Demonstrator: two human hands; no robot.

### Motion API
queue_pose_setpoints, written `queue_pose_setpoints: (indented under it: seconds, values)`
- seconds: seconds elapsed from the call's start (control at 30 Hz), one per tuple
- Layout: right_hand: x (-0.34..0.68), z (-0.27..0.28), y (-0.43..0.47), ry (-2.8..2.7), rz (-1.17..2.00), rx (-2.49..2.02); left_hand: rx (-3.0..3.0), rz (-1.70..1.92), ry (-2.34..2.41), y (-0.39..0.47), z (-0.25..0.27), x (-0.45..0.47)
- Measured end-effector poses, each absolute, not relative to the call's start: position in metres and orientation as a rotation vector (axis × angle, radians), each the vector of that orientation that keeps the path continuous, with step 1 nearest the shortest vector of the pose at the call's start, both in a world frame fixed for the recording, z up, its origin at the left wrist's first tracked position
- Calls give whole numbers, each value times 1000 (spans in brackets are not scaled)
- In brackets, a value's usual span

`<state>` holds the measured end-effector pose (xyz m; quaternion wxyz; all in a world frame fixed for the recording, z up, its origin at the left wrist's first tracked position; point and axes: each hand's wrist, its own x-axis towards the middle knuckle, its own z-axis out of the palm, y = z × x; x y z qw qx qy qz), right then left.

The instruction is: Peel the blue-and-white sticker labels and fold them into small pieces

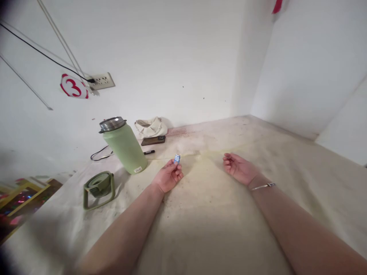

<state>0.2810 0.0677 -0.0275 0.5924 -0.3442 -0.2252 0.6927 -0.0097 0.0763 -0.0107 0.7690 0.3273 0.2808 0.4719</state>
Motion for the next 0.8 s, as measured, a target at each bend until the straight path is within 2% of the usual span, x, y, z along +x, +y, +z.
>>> queue_pose_setpoints:
  seconds: [0.8]
  values:
    - [284, -28, 61, -459, 1515, -826, 869, 1098, 670, 73, -23, 2]
